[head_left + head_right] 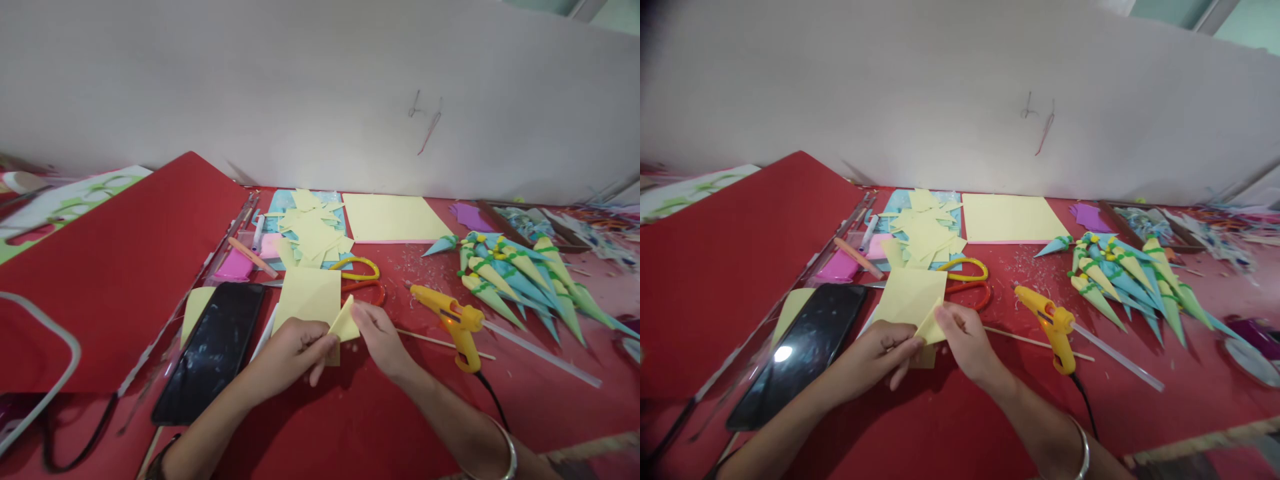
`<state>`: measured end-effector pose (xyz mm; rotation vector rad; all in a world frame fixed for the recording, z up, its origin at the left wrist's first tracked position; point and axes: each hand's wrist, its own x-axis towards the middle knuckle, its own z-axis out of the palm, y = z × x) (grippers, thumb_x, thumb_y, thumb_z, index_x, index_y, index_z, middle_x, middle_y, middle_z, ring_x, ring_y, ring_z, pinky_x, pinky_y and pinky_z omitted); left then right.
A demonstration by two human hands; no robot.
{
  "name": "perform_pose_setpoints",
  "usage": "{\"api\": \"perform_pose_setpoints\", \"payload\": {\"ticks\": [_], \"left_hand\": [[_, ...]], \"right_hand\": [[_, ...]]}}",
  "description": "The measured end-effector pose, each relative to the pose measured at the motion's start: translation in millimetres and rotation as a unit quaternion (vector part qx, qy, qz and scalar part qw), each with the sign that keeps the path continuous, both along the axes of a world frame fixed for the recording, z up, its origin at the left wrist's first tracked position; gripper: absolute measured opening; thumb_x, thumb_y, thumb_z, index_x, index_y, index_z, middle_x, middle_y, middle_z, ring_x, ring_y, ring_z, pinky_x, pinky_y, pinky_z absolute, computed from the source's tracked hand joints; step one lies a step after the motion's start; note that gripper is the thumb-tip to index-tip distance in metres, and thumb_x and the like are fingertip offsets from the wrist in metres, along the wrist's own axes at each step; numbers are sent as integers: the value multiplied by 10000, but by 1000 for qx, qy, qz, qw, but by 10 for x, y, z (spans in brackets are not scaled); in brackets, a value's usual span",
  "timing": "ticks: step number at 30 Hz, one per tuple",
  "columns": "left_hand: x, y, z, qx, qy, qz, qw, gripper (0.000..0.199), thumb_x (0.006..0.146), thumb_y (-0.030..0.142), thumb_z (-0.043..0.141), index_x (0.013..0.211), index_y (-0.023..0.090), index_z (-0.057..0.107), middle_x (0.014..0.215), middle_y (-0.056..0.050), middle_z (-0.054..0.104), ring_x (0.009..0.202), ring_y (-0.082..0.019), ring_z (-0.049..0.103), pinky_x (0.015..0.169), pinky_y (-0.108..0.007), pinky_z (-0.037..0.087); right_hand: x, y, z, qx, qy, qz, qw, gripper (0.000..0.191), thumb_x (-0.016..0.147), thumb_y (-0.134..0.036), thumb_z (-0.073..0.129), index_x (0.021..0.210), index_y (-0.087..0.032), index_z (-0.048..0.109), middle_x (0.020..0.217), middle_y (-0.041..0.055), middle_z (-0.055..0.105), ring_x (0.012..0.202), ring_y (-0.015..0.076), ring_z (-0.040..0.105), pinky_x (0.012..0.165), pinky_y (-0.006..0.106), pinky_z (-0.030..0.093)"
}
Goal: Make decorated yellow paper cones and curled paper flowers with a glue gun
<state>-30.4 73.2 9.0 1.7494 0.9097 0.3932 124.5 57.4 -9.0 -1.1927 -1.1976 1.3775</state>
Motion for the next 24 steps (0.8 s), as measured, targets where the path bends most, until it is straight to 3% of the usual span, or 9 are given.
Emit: {"api": "perform_pose_setpoints", "payload": {"ticks": [4,16,20,24], "left_hand": [[7,0,-9,8,-11,64,998,359,852,358,371,553,180,459,353,64,466,409,-82,423,506,-177,359],[-6,7,4,11,-44,52,998,312,862,340,371,608,183,460,410,70,464,416,-73,404,473,-180,345],[-7,3,-1,-34,-73,39,996,270,859,347,371,660,189,463,529,48,544,468,-79,472,462,-176,370],[-8,7,-11,-47,-54,59,996,296,852,364,366,656,184,496,498,33,577,429,-84,462,448,-182,376]], "right_hand": [[-12,-20,-39,9,-3,76,997,387,744,-550,522,664,-173,492,537,-42,466,454,69,422,435,187,348],[-14,-25,-27,1,8,65,998,513,798,-605,387,622,-147,542,431,-37,491,317,49,410,322,155,293],[13,-9,-63,24,-11,49,998,508,824,-577,378,648,-140,568,450,-29,502,341,55,433,342,159,309],[41,16,-88,43,-44,44,997,504,838,-555,368,629,-144,573,448,-31,486,362,58,419,379,174,318]]}}
